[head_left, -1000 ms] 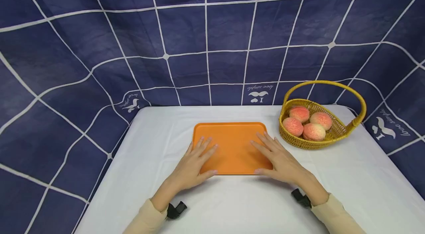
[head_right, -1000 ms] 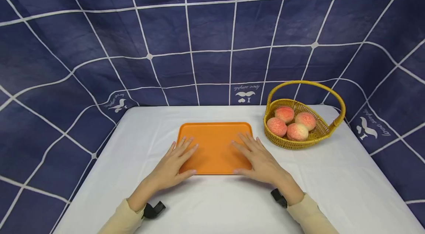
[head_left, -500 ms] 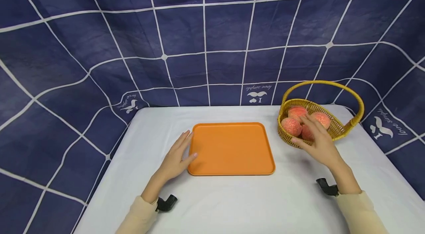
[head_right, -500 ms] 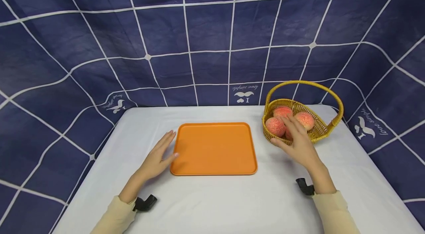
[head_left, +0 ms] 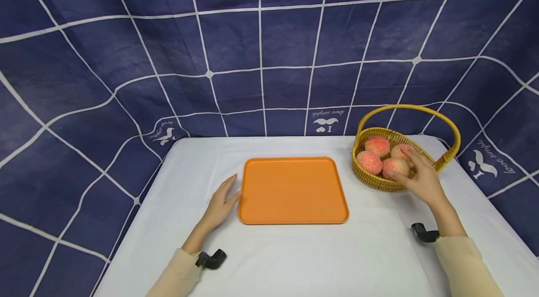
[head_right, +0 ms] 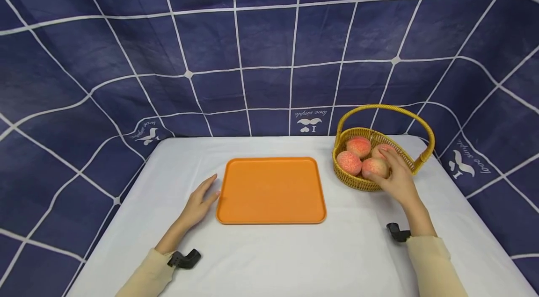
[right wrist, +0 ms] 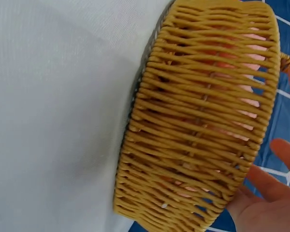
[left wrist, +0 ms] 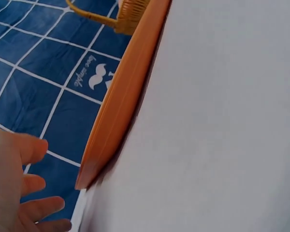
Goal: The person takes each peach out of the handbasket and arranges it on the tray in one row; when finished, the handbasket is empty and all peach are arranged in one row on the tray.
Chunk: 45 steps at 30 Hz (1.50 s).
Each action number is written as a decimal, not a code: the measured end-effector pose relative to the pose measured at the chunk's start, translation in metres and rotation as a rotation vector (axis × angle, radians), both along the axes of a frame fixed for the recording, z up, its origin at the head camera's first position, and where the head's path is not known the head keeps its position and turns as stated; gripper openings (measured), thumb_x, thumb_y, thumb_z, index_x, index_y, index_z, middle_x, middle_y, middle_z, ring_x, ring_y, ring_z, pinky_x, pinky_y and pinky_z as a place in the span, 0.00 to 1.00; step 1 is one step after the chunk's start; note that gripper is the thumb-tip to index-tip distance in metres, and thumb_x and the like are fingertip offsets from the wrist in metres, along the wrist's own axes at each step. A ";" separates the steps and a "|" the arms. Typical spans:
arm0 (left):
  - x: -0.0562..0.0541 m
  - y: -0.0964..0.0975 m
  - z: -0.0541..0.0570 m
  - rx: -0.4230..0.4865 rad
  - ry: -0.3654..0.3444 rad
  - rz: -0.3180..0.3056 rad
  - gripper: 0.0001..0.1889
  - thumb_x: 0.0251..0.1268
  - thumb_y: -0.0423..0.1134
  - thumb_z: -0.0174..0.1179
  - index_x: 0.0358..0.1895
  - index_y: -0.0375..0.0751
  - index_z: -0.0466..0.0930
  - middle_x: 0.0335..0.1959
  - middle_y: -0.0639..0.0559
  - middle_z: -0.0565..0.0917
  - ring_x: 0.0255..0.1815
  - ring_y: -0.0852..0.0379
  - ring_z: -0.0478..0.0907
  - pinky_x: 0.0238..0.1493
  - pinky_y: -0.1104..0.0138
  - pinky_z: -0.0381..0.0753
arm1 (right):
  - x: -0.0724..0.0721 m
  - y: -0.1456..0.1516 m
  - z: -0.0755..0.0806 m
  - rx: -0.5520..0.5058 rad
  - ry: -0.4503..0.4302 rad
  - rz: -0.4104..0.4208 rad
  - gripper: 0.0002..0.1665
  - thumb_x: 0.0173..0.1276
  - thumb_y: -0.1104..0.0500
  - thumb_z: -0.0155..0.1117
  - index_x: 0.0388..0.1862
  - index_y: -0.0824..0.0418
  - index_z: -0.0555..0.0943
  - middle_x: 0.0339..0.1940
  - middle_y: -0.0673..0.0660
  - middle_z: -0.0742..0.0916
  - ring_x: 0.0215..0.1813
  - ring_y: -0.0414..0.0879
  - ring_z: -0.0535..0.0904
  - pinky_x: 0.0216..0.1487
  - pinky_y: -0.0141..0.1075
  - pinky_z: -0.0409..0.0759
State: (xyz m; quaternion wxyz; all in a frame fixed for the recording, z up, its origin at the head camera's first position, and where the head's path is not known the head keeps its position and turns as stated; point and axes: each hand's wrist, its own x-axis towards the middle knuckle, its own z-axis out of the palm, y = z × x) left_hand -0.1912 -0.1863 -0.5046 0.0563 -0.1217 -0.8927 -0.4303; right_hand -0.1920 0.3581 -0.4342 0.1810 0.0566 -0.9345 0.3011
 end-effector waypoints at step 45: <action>0.003 0.011 -0.015 -0.036 0.033 0.012 0.23 0.71 0.33 0.53 0.67 0.30 0.69 0.69 0.35 0.71 0.76 0.38 0.58 0.78 0.44 0.48 | -0.014 0.003 0.005 0.074 -0.311 -0.167 0.50 0.58 0.46 0.71 0.65 0.80 0.64 0.55 0.83 0.75 0.52 0.77 0.71 0.46 0.65 0.73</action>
